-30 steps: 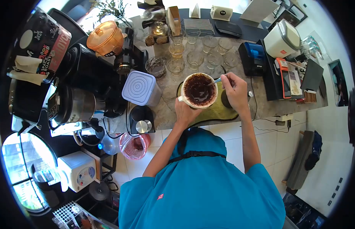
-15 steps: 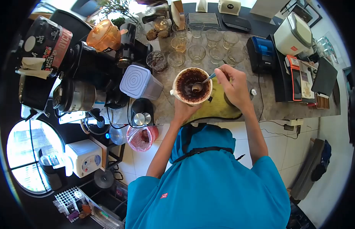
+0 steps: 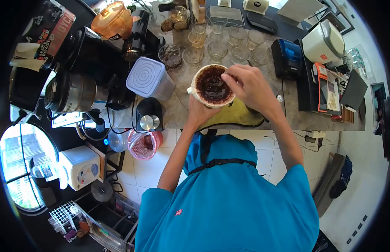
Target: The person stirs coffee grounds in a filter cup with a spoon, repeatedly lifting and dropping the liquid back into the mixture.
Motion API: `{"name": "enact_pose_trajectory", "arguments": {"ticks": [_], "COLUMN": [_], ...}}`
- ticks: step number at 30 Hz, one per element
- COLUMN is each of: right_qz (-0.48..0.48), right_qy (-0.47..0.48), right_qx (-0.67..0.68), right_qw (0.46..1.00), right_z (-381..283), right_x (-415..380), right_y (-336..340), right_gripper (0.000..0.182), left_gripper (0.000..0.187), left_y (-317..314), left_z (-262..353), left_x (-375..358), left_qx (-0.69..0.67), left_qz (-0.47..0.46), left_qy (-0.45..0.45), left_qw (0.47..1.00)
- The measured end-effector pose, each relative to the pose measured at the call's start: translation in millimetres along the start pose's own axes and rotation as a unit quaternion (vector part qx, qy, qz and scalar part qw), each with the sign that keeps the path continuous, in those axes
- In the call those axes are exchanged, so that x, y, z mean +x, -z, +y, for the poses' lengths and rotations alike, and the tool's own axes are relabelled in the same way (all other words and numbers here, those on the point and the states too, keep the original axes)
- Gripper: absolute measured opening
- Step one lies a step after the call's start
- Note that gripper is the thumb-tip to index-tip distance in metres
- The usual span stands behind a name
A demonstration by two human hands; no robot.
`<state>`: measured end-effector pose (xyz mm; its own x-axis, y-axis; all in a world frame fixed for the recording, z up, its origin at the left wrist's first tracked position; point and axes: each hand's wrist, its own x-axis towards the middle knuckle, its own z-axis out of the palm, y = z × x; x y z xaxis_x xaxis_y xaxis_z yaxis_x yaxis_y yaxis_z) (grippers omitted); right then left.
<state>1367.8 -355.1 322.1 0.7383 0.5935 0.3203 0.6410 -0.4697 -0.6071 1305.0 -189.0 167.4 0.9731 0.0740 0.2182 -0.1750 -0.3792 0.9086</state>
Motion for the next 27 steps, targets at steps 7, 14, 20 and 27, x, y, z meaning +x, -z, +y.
{"name": "enact_pose_trajectory", "arguments": {"ticks": [7, 14, 20, 27], "right_qz": [0.036, 0.083, 0.163, 0.209], "right_qy": [-0.043, -0.063, -0.109, -0.227], "right_qx": [0.063, 0.095, 0.104, 0.174], "right_qw": [0.996, 0.990, 0.975, 0.935], "right_z": [7.3, 13.6, 23.1, 33.7], "right_x": [0.6, -16.7, -24.0, -31.0], "right_y": [-4.8, -6.2, -23.3, -29.2], "right_gripper": [0.020, 0.019, 0.021, 0.027], "left_gripper": [0.061, 0.059, 0.072, 0.042], "left_y": [-0.3, 12.3, 29.9, 37.2], "left_z": [5.5, 2.1, -9.6, 16.4], "left_x": [1.6, -6.3, -23.2, -5.9], "left_qx": [0.009, -0.064, -0.037, -0.134], "left_qz": [-0.004, -0.052, -0.001, 0.227], "left_qy": [0.013, 0.036, -0.007, 0.041], "left_qw": [1.000, 0.996, 0.999, 0.964]}}
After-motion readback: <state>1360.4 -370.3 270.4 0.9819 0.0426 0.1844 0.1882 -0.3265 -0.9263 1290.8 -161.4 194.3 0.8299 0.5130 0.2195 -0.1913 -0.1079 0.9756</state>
